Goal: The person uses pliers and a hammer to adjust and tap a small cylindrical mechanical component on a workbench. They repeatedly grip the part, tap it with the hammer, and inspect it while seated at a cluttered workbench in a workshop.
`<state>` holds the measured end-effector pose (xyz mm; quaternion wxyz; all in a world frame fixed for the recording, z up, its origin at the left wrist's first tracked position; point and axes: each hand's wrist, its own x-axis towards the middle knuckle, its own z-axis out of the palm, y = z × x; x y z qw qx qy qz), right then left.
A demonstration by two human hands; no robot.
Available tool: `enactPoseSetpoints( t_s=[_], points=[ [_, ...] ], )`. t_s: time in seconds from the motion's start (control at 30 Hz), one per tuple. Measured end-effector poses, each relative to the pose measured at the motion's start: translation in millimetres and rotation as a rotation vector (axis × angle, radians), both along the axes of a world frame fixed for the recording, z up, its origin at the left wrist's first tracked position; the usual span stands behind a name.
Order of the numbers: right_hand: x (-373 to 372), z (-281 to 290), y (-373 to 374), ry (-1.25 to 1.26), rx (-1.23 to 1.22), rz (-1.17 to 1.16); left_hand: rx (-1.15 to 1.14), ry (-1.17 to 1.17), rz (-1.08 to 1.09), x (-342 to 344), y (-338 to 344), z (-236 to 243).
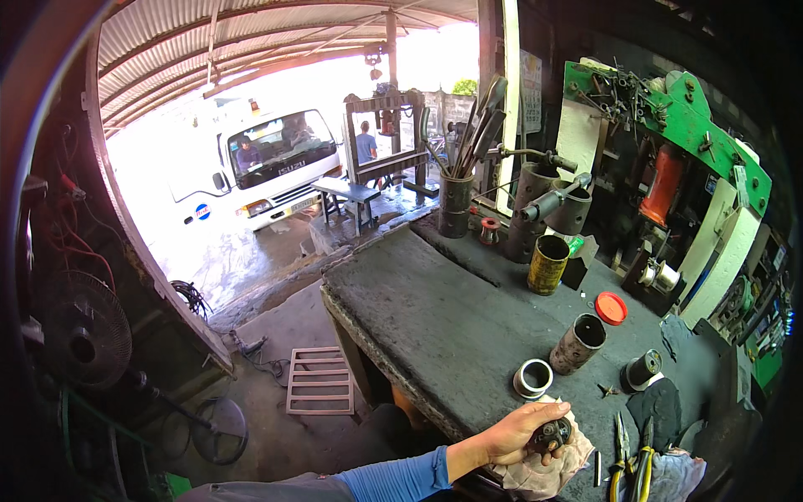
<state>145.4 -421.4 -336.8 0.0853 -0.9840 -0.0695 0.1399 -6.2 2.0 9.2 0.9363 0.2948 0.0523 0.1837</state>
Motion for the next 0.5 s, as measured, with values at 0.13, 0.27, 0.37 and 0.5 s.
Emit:
enactPoseSetpoints(
  t_s=[0.13,0.27,0.37,0.5],
  points=[
    [0,13,6,0.057,-0.007,-0.006,0.031,-0.018,-0.034,3,6,-10],
    [-7,28,13,0.094,0.001,-0.054,0.027,-0.001,-0.012,1,7,-10],
    [-11,39,17,0.076,0.017,-0.09,0.035,-0.016,-0.023,-1,7,-10],
    [-20,40,17,0.077,-0.019,-0.058,0.036,0.013,-0.006,-10,8,-9]
  ],
)
